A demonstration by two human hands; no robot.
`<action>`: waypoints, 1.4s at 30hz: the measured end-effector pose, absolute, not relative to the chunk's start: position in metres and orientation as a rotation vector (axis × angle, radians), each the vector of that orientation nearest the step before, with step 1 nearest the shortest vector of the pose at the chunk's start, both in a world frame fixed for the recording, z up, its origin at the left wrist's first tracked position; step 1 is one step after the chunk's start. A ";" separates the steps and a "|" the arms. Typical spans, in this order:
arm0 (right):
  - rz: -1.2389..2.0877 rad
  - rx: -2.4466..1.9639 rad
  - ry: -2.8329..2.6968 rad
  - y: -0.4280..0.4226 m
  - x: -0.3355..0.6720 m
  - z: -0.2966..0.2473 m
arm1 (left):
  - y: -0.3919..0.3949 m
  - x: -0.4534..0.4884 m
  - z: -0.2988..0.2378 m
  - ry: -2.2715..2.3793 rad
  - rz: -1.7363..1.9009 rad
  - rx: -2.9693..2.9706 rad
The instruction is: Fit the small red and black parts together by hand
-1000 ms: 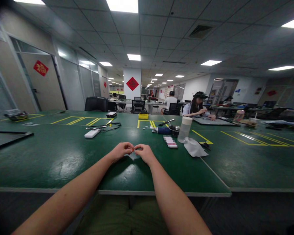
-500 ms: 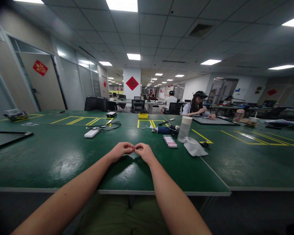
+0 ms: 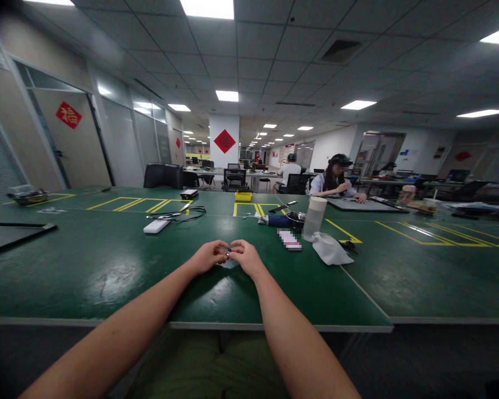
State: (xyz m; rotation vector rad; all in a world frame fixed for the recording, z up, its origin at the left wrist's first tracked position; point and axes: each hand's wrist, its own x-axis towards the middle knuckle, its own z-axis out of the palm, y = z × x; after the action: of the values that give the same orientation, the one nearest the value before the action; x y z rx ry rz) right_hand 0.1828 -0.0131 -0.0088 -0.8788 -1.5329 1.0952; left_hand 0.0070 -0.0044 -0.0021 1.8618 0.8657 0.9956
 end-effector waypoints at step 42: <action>1.013 -0.928 -1.488 -0.017 0.182 -0.005 | -0.011 0.015 0.004 0.821 1.030 1.690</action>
State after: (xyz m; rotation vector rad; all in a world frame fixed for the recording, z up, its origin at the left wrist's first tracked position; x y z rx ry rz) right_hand 0.1818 -0.0174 -0.0052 -0.9280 -1.4880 1.0128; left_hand 0.0154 -0.0114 0.0041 1.6895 0.8211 1.0296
